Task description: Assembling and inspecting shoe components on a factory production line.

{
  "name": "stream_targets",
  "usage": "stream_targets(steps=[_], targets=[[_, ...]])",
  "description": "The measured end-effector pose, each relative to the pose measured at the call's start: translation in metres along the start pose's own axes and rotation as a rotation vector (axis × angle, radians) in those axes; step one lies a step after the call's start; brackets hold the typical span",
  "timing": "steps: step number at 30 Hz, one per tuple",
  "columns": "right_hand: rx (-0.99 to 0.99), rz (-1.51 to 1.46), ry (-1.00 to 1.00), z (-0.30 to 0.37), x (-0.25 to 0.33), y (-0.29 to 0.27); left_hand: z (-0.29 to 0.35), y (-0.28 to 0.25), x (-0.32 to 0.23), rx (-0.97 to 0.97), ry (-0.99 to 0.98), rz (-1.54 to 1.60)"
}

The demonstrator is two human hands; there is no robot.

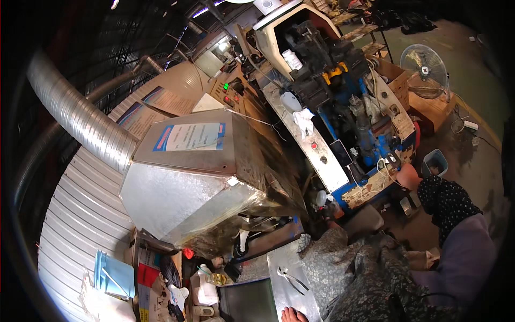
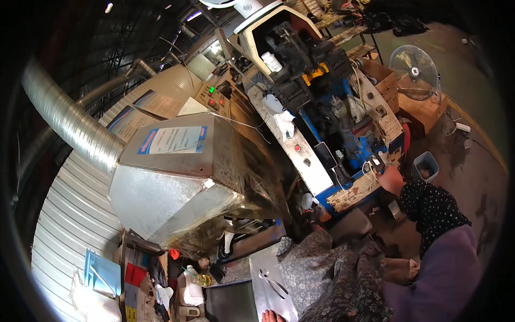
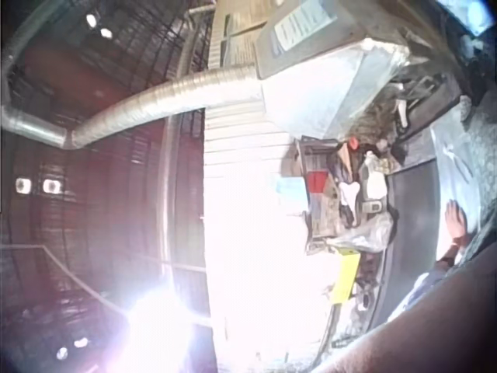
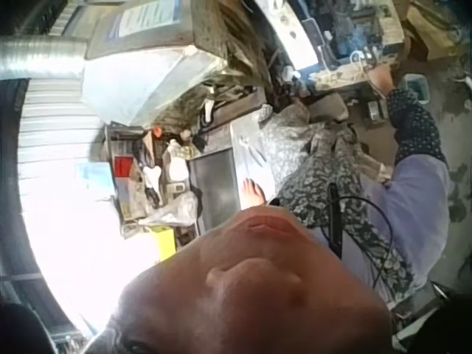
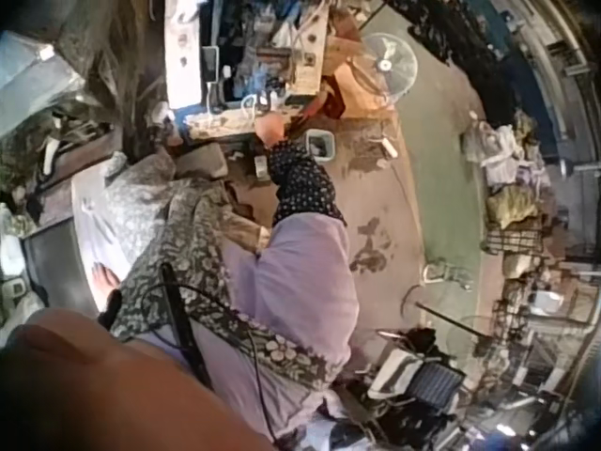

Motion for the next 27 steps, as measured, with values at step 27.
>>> stream_targets(steps=[27], targets=[[0.04, 0.08, -0.111, -0.047, -0.037, 0.02, -0.004, -0.02, -0.012, -0.018, -0.235, 0.048]])
Point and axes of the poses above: each hand's wrist, its own z-axis away from the middle knuckle, its own y-axis out of the palm, x = y × z, the point moved 1 cm from there along -z, towards the middle knuckle, and after that the axes turned 9 degrees about x, right-handed, at the moved point
